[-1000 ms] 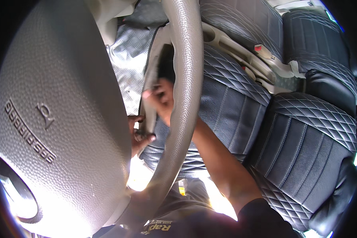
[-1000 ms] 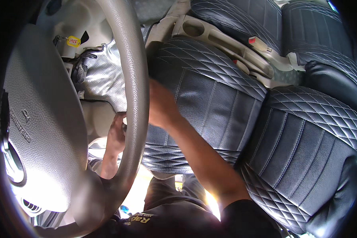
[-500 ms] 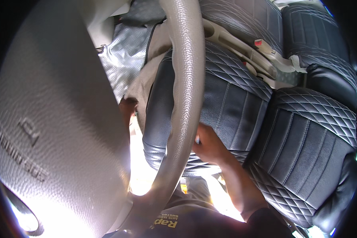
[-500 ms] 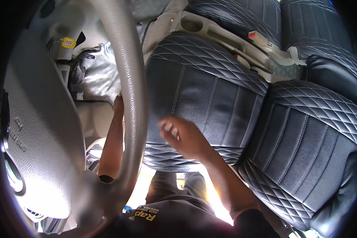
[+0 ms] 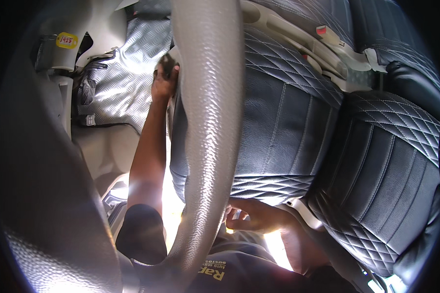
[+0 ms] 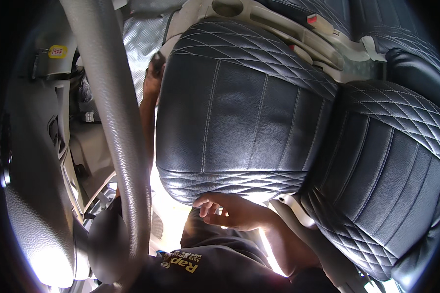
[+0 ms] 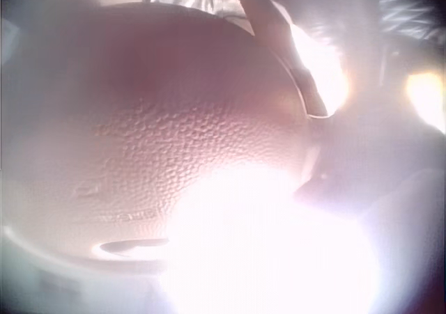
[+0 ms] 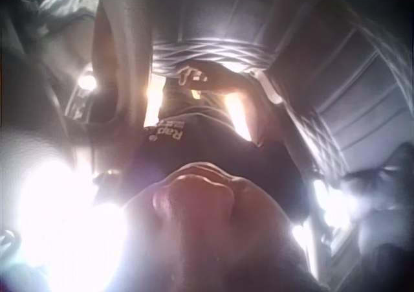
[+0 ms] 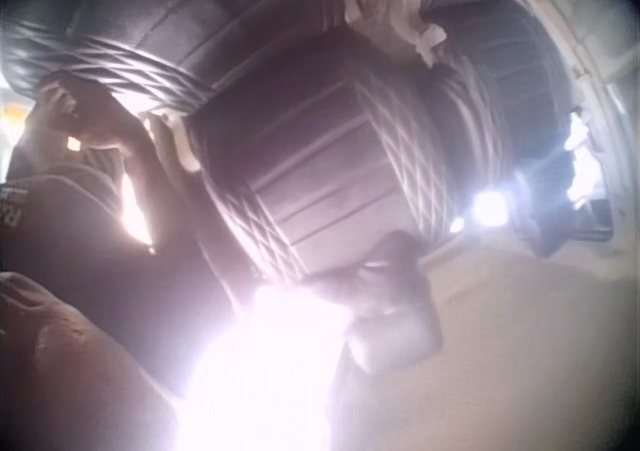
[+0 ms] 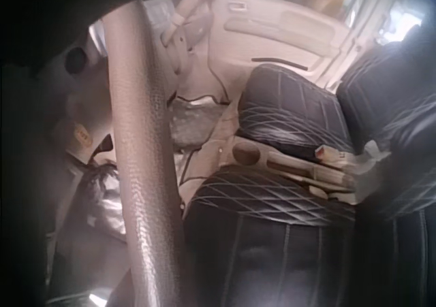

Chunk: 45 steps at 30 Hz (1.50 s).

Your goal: The person wipes the exterior of a silver car with a cloth, then opens the rear and front doors to clean the interior floor mats and seats. They also organize tools in a blue toolbox, placing wrenches and sockets into drawers.

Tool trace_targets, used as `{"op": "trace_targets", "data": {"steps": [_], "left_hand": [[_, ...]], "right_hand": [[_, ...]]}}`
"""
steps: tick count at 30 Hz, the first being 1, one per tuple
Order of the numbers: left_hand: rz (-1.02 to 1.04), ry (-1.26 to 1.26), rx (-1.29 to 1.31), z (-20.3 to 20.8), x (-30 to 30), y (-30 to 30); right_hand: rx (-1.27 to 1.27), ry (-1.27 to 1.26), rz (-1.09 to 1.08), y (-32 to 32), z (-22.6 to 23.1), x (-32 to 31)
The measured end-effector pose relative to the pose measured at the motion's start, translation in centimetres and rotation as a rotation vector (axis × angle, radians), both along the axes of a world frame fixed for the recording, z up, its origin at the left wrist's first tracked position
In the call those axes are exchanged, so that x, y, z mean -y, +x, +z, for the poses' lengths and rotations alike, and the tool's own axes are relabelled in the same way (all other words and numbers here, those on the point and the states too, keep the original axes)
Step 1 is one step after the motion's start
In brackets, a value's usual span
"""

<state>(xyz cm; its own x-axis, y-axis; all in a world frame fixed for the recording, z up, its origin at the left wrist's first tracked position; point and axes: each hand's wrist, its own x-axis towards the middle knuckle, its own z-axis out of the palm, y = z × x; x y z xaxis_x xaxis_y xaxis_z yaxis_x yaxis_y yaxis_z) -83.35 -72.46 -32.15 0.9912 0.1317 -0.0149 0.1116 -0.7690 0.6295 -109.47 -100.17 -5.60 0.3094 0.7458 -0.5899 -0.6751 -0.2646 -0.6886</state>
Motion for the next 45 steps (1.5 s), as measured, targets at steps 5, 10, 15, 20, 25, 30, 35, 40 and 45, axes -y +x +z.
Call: {"op": "trace_targets", "data": {"steps": [5,10,15,20,25,30,35,40,45], "left_hand": [[0.193,-0.821,-0.575,-0.6,-1.1,-1.7],[0.359,-0.850,-0.488,1.9,-0.5,-17.6],[0.312,-0.582,-0.550,3.1,5.9,-36.5],[0.015,-0.317,-0.644,-2.0,8.0,-41.1],[-0.260,-0.109,-0.628,-4.0,10.8,-43.2],[-0.266,-0.169,-0.936,-3.5,16.8,-48.8],[-0.420,-0.521,-0.954,0.4,20.5,-57.2],[0.318,-1.284,-1.039,8.2,21.7,-63.6],[0.034,-1.595,-0.680,13.4,19.0,-71.6]], "right_hand": [[-0.055,0.016,0.045,-2.6,-0.2,0.5],[-0.052,0.003,0.152,-7.5,-1.6,1.7],[-0.124,-0.196,0.232,-13.1,-5.5,2.7],[0.042,-0.394,0.166,-17.7,-10.2,3.2],[0.157,-0.494,0.051,-23.8,-11.6,3.3],[0.243,-0.441,-0.017,-33.2,-10.4,6.9],[0.178,-0.602,0.080,-39.5,-7.3,12.7],[0.327,-0.615,-0.152,-41.4,-6.3,12.5],[0.585,-0.546,-0.107,-42.1,-7.2,8.4]]}}
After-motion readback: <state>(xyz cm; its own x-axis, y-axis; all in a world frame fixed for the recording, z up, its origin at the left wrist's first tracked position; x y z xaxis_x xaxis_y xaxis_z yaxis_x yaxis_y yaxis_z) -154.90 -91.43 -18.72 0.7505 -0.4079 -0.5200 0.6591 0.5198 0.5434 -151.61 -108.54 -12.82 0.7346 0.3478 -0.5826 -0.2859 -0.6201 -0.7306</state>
